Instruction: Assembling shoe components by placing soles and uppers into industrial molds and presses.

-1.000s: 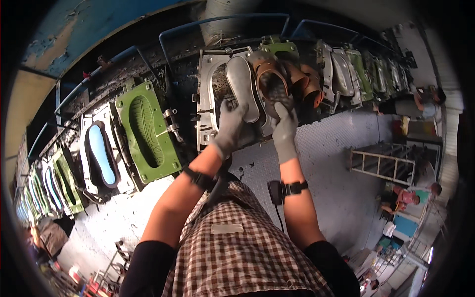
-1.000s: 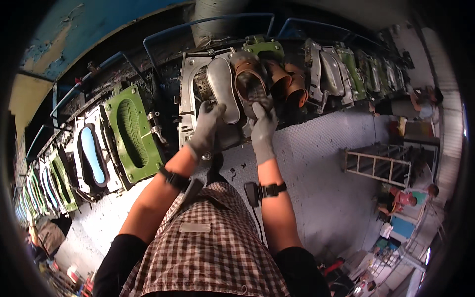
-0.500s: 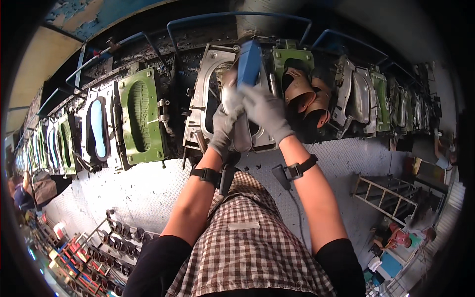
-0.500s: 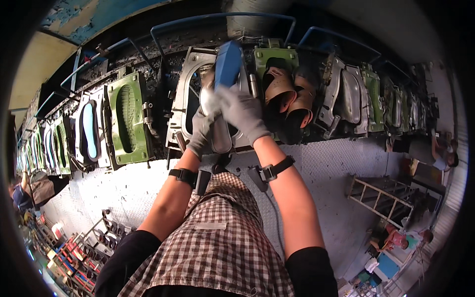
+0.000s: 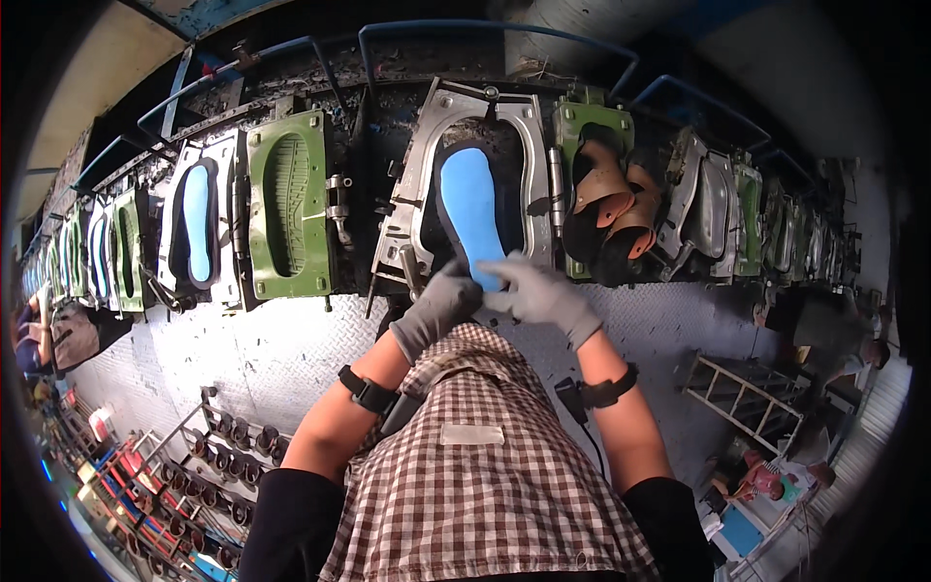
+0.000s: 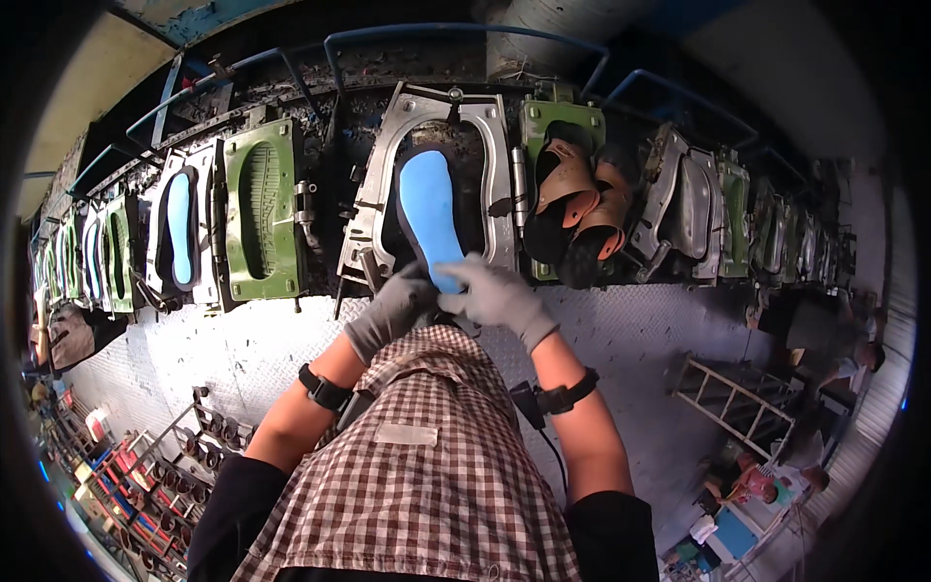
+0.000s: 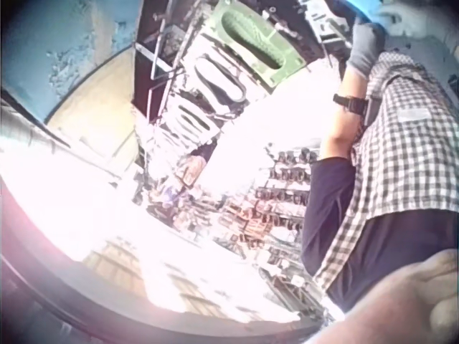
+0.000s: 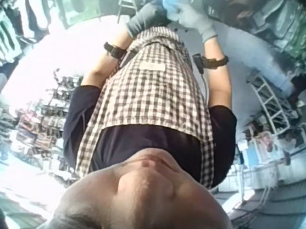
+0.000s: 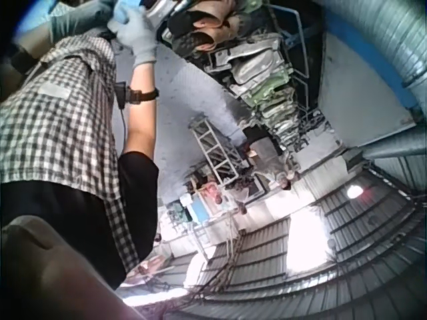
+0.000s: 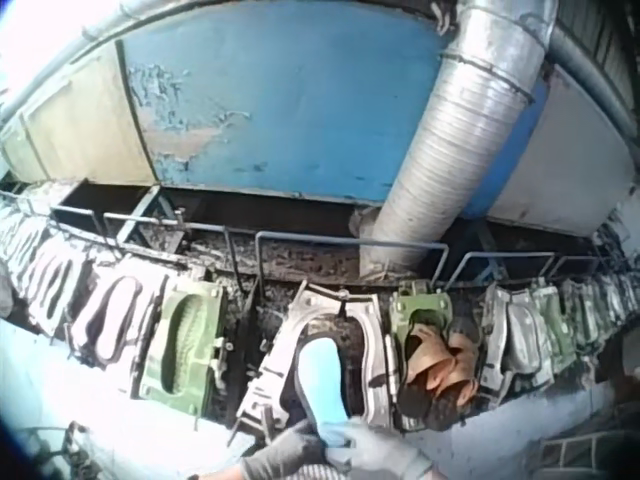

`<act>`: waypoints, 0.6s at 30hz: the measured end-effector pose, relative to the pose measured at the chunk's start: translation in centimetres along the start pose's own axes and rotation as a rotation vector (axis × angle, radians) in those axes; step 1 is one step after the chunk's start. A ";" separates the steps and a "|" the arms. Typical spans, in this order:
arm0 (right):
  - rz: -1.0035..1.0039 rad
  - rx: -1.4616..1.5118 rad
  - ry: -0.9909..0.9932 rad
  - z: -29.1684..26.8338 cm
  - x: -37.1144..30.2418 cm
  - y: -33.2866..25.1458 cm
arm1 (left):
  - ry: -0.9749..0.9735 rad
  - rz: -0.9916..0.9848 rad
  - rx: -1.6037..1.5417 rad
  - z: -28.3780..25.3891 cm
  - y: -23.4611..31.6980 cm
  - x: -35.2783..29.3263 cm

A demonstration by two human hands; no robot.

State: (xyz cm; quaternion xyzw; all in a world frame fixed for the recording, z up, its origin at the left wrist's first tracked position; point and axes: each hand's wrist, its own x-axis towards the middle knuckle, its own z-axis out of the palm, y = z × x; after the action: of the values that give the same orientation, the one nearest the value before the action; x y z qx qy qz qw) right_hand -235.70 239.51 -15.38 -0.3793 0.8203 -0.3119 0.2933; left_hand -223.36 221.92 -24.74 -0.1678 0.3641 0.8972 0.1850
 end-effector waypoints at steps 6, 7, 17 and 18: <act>0.312 0.002 0.326 2.8 6.9 3.2 | 0.303 -0.048 -0.389 -1.8 4.7 8.4; 0.399 0.131 0.331 3.3 6.1 6.5 | 0.425 -0.058 -0.181 2.0 6.5 8.6; 0.286 -0.092 0.730 0.1 8.8 1.4 | 0.453 0.407 0.160 1.0 8.2 14.2; 0.250 -0.112 0.721 -0.5 9.2 1.5 | 0.469 0.486 0.206 0.9 8.2 14.8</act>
State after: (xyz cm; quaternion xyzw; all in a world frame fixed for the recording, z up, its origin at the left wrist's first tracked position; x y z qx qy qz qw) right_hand -241.70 233.02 -18.37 -0.1578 0.9264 -0.3419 0.0005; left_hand -240.15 220.19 -25.75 -0.2583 0.5146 0.8106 -0.1068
